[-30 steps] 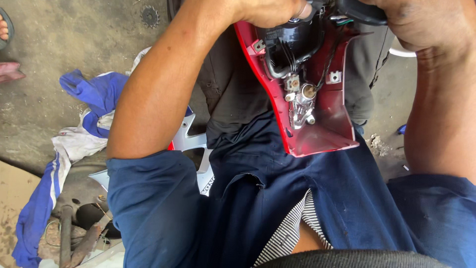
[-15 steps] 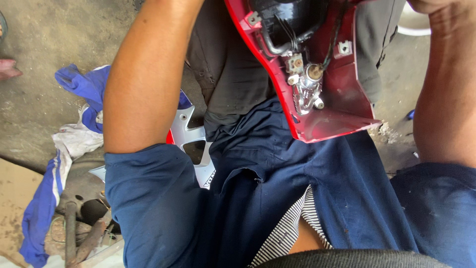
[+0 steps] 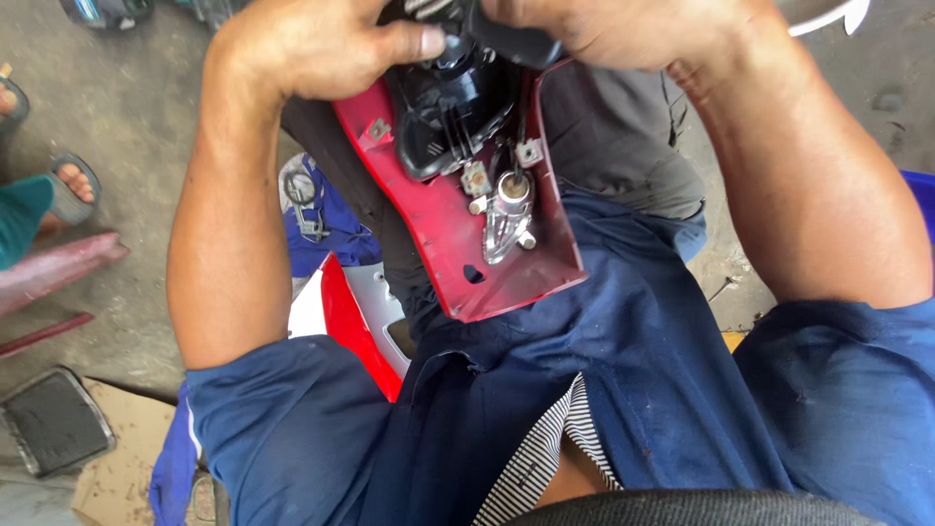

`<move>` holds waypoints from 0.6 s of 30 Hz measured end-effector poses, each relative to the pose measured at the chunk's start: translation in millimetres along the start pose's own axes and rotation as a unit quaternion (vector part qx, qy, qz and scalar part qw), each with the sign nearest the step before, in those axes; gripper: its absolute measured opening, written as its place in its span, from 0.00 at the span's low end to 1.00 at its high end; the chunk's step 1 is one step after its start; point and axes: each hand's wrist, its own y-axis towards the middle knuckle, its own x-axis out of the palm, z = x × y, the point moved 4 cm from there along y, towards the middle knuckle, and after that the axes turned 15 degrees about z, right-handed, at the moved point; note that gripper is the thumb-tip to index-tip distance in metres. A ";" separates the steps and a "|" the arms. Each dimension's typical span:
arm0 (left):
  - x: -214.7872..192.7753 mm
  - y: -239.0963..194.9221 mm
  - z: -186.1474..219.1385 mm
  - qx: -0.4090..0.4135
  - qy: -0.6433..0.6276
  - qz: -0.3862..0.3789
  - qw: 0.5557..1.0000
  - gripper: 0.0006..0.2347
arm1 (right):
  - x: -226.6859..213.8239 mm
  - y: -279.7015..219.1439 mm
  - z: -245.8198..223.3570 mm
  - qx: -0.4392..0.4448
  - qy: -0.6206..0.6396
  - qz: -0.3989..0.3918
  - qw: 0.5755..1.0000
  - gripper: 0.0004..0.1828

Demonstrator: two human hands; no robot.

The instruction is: The person works on the internal components of a red motorcycle fairing, using a screwdriver to remove a part and then manipulating wires and connectors by hand. They then place the fairing on the floor and move towards the motorcycle.

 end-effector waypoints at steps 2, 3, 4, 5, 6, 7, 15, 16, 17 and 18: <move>-6.4 -2.8 4.1 -0.075 -0.011 -0.030 0.997 0.13 | -2.5 0.5 -29.4 -0.019 -0.082 -0.018 0.996 0.16; -10.1 0.2 11.3 -0.073 -0.008 -0.032 0.997 0.13 | -4.8 -2.7 -40.3 -0.020 -0.080 -0.014 0.996 0.16; -14.9 3.0 21.7 -0.038 -0.038 -0.015 0.998 0.18 | -8.2 -5.0 -50.8 0.002 -0.028 0.006 1.000 0.08; -19.9 5.1 31.4 -0.002 -0.068 0.002 0.998 0.26 | -11.0 -7.0 -60.9 0.025 0.024 0.025 0.999 0.04; -18.3 4.7 31.4 -0.003 -0.065 0.002 0.998 0.26 | -11.4 -7.5 -60.6 0.023 0.025 0.025 0.999 0.04; -16.5 3.9 29.6 -0.019 -0.060 -0.002 0.998 0.26 | -11.0 -7.6 -59.1 0.038 0.034 0.022 0.998 0.02; -17.4 3.9 36.9 -0.078 -0.065 0.000 0.995 0.29 | -22.1 -1.9 -78.0 0.087 -0.011 -0.005 0.996 0.04; -16.8 4.0 37.8 -0.080 -0.067 -0.002 0.995 0.28 | -22.3 -1.4 -78.0 0.097 -0.009 -0.011 0.995 0.06; -16.4 3.4 38.6 -0.083 -0.069 -0.003 0.994 0.28 | -21.9 -0.8 -78.3 0.107 -0.006 -0.017 0.994 0.08; -15.1 3.0 38.7 -0.086 -0.070 0.001 0.994 0.28 | -22.2 -1.8 -77.3 0.106 -0.008 -0.021 0.994 0.08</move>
